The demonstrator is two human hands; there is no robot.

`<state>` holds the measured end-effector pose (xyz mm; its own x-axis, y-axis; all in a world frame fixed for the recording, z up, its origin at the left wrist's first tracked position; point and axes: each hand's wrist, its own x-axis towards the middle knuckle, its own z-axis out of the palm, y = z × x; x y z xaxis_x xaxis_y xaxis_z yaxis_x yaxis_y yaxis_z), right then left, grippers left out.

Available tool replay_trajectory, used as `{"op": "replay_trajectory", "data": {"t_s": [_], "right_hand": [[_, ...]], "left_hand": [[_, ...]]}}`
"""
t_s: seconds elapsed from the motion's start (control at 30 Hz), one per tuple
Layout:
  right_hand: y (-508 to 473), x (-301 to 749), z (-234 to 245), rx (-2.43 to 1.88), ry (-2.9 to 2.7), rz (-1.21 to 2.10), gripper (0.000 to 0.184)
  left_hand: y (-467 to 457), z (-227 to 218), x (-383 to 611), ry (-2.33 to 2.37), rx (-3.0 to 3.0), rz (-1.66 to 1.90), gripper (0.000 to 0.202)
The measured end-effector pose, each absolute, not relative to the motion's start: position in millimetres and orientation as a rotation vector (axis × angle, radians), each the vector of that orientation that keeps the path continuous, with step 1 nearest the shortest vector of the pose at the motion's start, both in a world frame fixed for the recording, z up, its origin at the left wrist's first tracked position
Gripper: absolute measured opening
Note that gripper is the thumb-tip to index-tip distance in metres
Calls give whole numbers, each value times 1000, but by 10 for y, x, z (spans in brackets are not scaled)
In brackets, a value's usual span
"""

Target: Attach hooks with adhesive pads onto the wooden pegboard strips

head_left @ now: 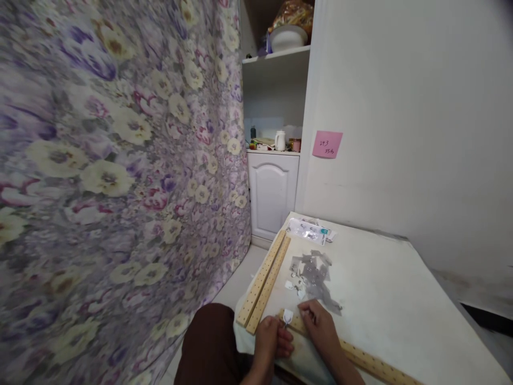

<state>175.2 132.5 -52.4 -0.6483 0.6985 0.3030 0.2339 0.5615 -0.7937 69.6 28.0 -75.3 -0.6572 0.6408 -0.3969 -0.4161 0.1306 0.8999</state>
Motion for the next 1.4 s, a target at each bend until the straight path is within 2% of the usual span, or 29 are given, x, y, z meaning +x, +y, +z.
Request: {"op": "replay_trajectory", "data": {"t_s": [0.1, 0.3, 0.47, 0.9, 1.13, 1.4], "right_hand": [[1289, 1972, -579, -763, -2258, 878, 20], [1291, 2458, -717, -941, -2394, 659, 35], [1372, 2635, -707, -1036, -2442, 613, 28], [1337, 2366, -674, -1031, -2394, 649, 25], [1396, 2300, -589, -977, -2321, 632, 22], [1547, 1704, -373, -1208, -2462, 541, 24]], "left_hand": [[289, -770, 683, 1594, 228, 1641, 43], [308, -803, 656, 1592, 232, 1621, 35], [299, -781, 660, 1597, 233, 1619, 26], [299, -791, 659, 1585, 257, 1598, 28], [302, -811, 646, 1579, 293, 1553, 23], [310, -823, 641, 1574, 298, 1518, 28]]}}
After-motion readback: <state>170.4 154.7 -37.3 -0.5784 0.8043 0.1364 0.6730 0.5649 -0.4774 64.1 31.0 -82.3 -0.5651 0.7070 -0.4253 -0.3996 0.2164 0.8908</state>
